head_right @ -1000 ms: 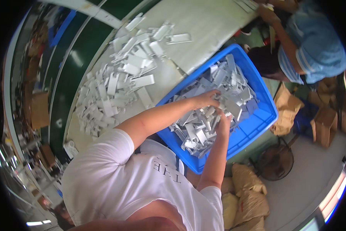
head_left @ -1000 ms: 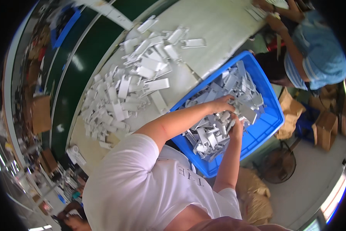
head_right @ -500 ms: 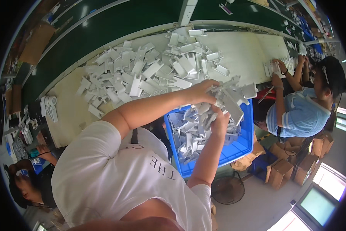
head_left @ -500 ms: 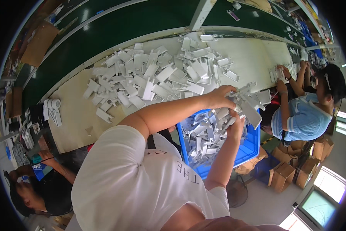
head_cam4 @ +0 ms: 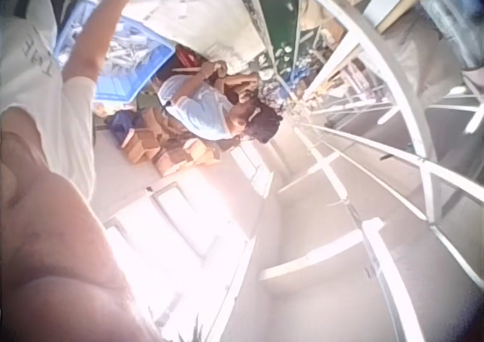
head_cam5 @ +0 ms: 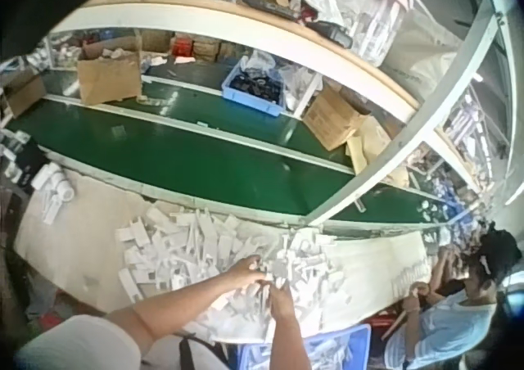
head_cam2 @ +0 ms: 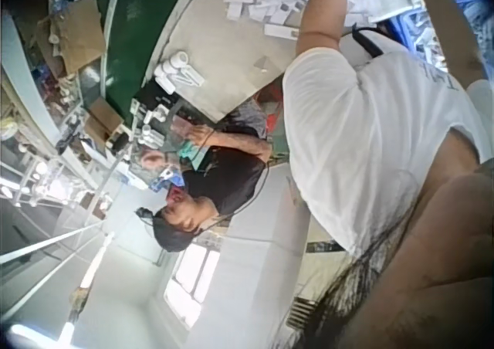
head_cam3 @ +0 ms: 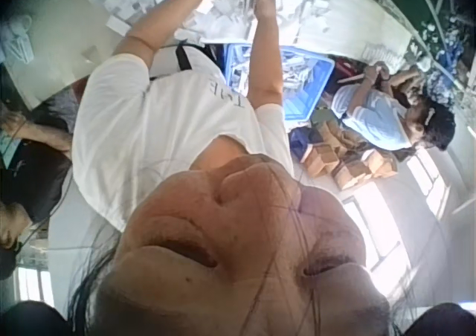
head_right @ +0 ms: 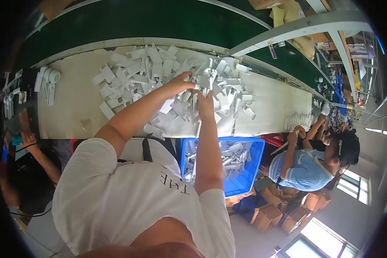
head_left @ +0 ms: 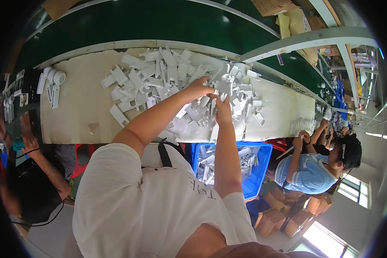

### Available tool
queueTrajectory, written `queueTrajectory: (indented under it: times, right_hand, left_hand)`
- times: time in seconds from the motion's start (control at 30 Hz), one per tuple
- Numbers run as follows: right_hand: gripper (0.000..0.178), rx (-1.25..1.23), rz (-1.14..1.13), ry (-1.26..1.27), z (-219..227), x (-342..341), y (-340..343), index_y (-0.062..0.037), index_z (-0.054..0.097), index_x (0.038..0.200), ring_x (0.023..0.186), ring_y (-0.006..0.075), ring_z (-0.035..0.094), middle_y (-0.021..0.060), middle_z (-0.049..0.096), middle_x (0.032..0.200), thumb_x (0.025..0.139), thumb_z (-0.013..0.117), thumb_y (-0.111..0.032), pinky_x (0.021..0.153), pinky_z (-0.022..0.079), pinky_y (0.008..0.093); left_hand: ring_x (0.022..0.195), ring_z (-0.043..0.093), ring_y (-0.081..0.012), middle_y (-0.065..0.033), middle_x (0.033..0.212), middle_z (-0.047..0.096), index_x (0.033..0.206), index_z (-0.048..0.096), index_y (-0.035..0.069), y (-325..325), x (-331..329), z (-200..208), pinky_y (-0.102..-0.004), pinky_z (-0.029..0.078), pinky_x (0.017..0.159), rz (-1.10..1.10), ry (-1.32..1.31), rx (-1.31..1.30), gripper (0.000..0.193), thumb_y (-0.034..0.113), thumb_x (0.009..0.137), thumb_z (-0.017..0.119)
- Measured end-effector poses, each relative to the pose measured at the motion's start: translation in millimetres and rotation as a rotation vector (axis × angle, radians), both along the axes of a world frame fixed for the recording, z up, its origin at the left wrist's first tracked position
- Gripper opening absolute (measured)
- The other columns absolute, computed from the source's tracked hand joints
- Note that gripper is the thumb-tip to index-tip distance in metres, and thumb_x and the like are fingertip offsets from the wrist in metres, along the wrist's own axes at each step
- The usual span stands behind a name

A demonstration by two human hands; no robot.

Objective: Manually assembling electronic components and then sorting plastic device housings into a large bin.

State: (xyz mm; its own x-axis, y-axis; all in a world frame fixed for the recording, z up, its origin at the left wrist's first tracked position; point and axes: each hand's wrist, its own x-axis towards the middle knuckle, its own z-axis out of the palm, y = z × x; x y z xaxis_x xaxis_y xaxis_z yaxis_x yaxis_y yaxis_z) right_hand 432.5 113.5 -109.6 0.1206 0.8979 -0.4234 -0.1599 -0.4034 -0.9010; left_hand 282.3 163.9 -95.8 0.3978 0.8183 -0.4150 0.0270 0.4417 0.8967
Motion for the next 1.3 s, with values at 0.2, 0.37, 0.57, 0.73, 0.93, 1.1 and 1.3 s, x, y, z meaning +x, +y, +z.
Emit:
queueTrajectory:
  times: [0.2,0.37,0.57,0.73,0.93,1.1,1.3]
  right_hand:
    - [0.055,-0.244,-0.156,-0.329,19.0,9.1,6.9,-0.0073,0.038,0.123,0.092,0.0182,0.048,0.0099,0.046,0.113,0.073,0.059,-0.017,0.068,0.043,0.0285]
    - [0.06,-0.215,-0.178,-0.387,9.2,45.2,12.0,-0.0149,0.034,0.129,0.088,0.0173,0.048,0.0092,0.044,0.117,0.075,0.059,-0.016,0.068,0.043,0.0306]
    - [0.057,-0.089,-0.167,-0.569,10.7,84.8,-5.0,-0.01,0.039,0.126,0.103,0.0208,0.048,0.0117,0.044,0.122,0.074,0.061,-0.019,0.083,0.039,0.0282]
    - [0.049,0.08,-0.558,-0.334,27.7,101.1,-67.3,-0.0038,0.038,0.124,0.096,0.0162,0.049,0.0077,0.05,0.107,0.079,0.056,-0.01,0.082,0.04,0.028]
    - [0.045,-0.026,-1.093,-0.204,-40.1,187.7,-235.5,-0.0073,0.041,0.121,0.101,0.0195,0.047,0.0084,0.046,0.112,0.078,0.055,-0.009,0.08,0.044,0.0325]
    - [0.047,-0.368,-1.562,-0.051,-88.7,173.7,-374.9,-0.0077,0.04,0.121,0.076,0.0136,0.05,0.0045,0.051,0.091,0.076,0.054,-0.007,0.066,0.044,0.0283]
    - [0.06,-0.604,-1.607,-0.099,-113.9,116.8,-437.2,-0.0054,0.029,0.128,0.062,0.0082,0.046,0.0016,0.047,0.071,0.073,0.055,-0.005,0.05,0.037,0.0228]
  left_hand:
    - [0.085,0.055,-0.0241,-0.0177,0.099,0.055,0.124,0.036,0.0,6.6,-11.4,6.2,-0.0332,0.045,0.067,0.057,0.029,-0.032,0.074,0.028,0.061,0.062]
    - [0.104,0.048,-0.0284,-0.0218,0.12,0.044,0.13,0.027,0.001,13.2,-23.6,20.3,-0.033,0.037,0.086,0.116,0.132,-0.041,0.077,0.029,0.067,0.059]
    - [0.087,0.056,-0.0263,-0.0251,0.105,0.052,0.127,0.024,-0.009,20.2,-31.9,22.9,-0.0313,0.044,0.075,0.055,0.282,0.119,0.083,0.036,0.065,0.057]
    - [0.11,0.041,-0.0303,-0.018,0.125,0.038,0.119,0.038,-0.002,1.3,-24.2,22.5,-0.0434,0.03,0.093,0.23,0.838,0.808,0.062,0.032,0.07,0.056]
    - [0.094,0.052,-0.0245,-0.0091,0.112,0.05,0.106,0.05,0.007,-69.2,-35.8,29.1,-0.0348,0.044,0.075,-0.704,0.612,0.72,0.038,0.013,0.07,0.059]
    - [0.093,0.053,-0.0244,-0.007,0.106,0.049,0.101,0.052,0.008,-114.4,-53.7,-23.9,-0.035,0.046,0.07,-1.049,0.623,0.863,0.039,0.013,0.064,0.063]
    - [0.09,0.052,-0.0238,-0.0066,0.102,0.048,0.098,0.052,0.007,-105.4,-45.2,-28.1,-0.0343,0.045,0.071,-1.102,0.612,0.985,0.042,0.008,0.059,0.065]
